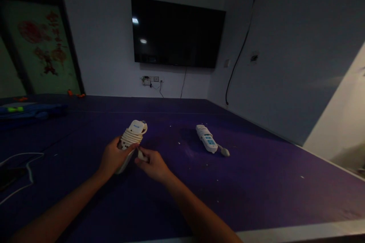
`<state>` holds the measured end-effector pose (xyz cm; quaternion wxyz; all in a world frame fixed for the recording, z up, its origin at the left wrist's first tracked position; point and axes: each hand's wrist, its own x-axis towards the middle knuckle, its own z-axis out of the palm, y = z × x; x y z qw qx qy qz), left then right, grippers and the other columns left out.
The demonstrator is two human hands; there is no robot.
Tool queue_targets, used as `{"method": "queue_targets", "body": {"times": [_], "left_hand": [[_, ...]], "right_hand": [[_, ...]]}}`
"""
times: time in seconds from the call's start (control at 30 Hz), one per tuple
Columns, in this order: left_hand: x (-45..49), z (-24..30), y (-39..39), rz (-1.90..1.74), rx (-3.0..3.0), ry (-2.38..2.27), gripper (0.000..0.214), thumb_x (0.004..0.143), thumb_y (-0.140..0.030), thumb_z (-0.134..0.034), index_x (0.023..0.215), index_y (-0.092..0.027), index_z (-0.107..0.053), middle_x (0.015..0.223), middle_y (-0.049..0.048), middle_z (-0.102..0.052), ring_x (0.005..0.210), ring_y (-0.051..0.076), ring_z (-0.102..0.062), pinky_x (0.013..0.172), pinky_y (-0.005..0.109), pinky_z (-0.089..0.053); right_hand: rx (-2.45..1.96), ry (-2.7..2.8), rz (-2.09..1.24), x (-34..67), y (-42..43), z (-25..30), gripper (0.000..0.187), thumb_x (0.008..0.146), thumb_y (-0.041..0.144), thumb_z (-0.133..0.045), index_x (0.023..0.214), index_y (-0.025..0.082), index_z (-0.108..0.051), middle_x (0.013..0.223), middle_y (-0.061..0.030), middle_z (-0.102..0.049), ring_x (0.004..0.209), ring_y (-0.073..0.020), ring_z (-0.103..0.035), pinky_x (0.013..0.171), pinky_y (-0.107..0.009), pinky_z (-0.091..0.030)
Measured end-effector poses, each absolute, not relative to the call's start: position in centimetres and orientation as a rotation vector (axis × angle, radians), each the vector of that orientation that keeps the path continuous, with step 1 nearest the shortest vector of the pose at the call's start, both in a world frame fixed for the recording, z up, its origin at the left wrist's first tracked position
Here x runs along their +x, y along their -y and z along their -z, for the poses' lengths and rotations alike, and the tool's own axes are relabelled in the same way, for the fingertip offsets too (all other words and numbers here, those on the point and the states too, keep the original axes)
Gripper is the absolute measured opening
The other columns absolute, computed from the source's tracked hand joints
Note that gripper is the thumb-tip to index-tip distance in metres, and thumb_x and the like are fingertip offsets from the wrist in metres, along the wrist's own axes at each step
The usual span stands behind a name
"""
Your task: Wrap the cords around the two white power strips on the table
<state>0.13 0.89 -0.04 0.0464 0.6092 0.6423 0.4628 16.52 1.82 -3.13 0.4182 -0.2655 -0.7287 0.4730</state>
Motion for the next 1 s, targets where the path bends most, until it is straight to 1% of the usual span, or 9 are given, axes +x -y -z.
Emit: {"method": "queue_targets", "body": {"times": [0.13, 0.2, 0.33, 0.5, 0.57, 0.7, 0.83, 0.93, 1.0], "left_hand": [[0.1, 0.4, -1.3, -1.35, 1.817, -1.949, 0.06, 0.068, -0.066, -0.053, 0.098, -0.015, -0.06, 0.088, 0.0115, -0.069, 0.078, 0.026, -0.065, 0.066, 0.034, -0.049], [0.1, 0.7, -1.4, -1.333, 1.823, -1.924, 0.06, 0.069, -0.066, -0.053, 0.099, -0.015, -0.06, 0.091, 0.0125, -0.069, 0.081, 0.026, -0.065, 0.069, 0.035, -0.049], [0.3, 1.0, -1.4, -1.408, 1.788, -1.832, 0.064, 0.068, -0.066, -0.052, 0.103, -0.013, -0.059, 0.096, 0.0142, -0.068, 0.086, 0.027, -0.064, 0.073, 0.036, -0.048], [0.8, 1.2, -1.0, -1.544, 1.708, -1.534, 0.058, 0.084, -0.058, -0.03, 0.106, -0.013, -0.059, 0.101, 0.0133, -0.067, 0.092, 0.025, -0.063, 0.083, 0.037, -0.046], [1.0, 1.3, -1.0, -1.604, 1.668, -1.452, 0.054, 0.085, -0.056, -0.032, 0.11, -0.014, -0.057, 0.109, 0.0124, -0.065, 0.1, 0.024, -0.06, 0.09, 0.037, -0.043], [1.6, 1.9, -1.1, -1.631, 1.573, -1.36, 0.055, 0.082, -0.054, -0.045, 0.125, -0.018, -0.049, 0.125, 0.0101, -0.057, 0.116, 0.024, -0.052, 0.1, 0.038, -0.037], [2.3, 2.7, -1.2, -1.637, 1.533, -1.235, 0.063, 0.084, -0.053, -0.045, 0.138, -0.022, -0.034, 0.143, 0.008, -0.039, 0.131, 0.023, -0.036, 0.109, 0.038, -0.025], [2.6, 3.2, -1.1, -1.628, 1.513, -1.159, 0.065, 0.085, -0.054, -0.042, 0.142, -0.024, -0.027, 0.149, 0.0054, -0.03, 0.136, 0.021, -0.025, 0.112, 0.038, -0.017], [2.8, 3.5, -1.1, -1.594, 1.497, -1.133, 0.067, 0.085, -0.055, -0.041, 0.142, -0.024, -0.025, 0.15, 0.005, -0.027, 0.137, 0.021, -0.023, 0.113, 0.038, -0.017]], "right_hand": [[-0.634, 1.865, -1.113, 16.1, -1.0, 3.7, 0.059, 0.071, 0.027, -0.067, 0.126, 0.016, -0.049, 0.091, -0.0025, -0.061, 0.071, -0.0118, -0.055, 0.067, -0.026, -0.046], [-0.648, 1.882, -1.015, 16.1, -0.8, 3.7, 0.063, 0.07, 0.024, -0.067, 0.129, 0.016, -0.045, 0.096, -0.0047, -0.062, 0.073, -0.0128, -0.057, 0.069, -0.027, -0.048], [-0.647, 1.846, -0.789, 16.1, -0.4, 3.4, 0.046, 0.076, 0.019, -0.059, 0.121, 0.018, -0.049, 0.098, -0.0053, -0.063, 0.084, -0.0149, -0.06, 0.077, -0.029, -0.049], [-0.688, 1.853, -0.586, 16.1, 0.4, 2.6, 0.033, 0.079, 0.023, -0.058, 0.111, 0.02, -0.049, 0.092, -0.0028, -0.063, 0.079, -0.0144, -0.061, 0.072, -0.027, -0.05], [-0.728, 1.866, -0.494, 16.3, 0.6, 2.4, 0.03, 0.081, 0.023, -0.055, 0.111, 0.02, -0.05, 0.095, -0.004, -0.063, 0.082, -0.0149, -0.061, 0.074, -0.027, -0.05], [-0.789, 1.865, -0.397, 16.6, 0.6, 2.2, 0.031, 0.085, 0.022, -0.051, 0.116, 0.02, -0.049, 0.103, -0.0062, -0.063, 0.092, -0.0169, -0.06, 0.082, -0.031, -0.049], [-0.878, 1.824, -0.315, 16.7, 0.2, 2.4, 0.036, 0.086, 0.022, -0.049, 0.122, 0.02, -0.046, 0.113, -0.0095, -0.059, 0.104, -0.0198, -0.057, 0.09, -0.036, -0.046], [-0.964, 1.786, -0.229, 16.6, 0.0, 2.5, 0.044, 0.083, 0.023, -0.054, 0.125, 0.019, -0.043, 0.116, -0.011, -0.057, 0.107, -0.022, -0.055, 0.093, -0.04, -0.045], [-1.024, 1.776, -0.185, 16.6, 0.0, 2.5, 0.054, 0.077, 0.024, -0.062, 0.127, 0.019, -0.041, 0.117, -0.0113, -0.056, 0.108, -0.0237, -0.054, 0.094, -0.041, -0.044]]}}
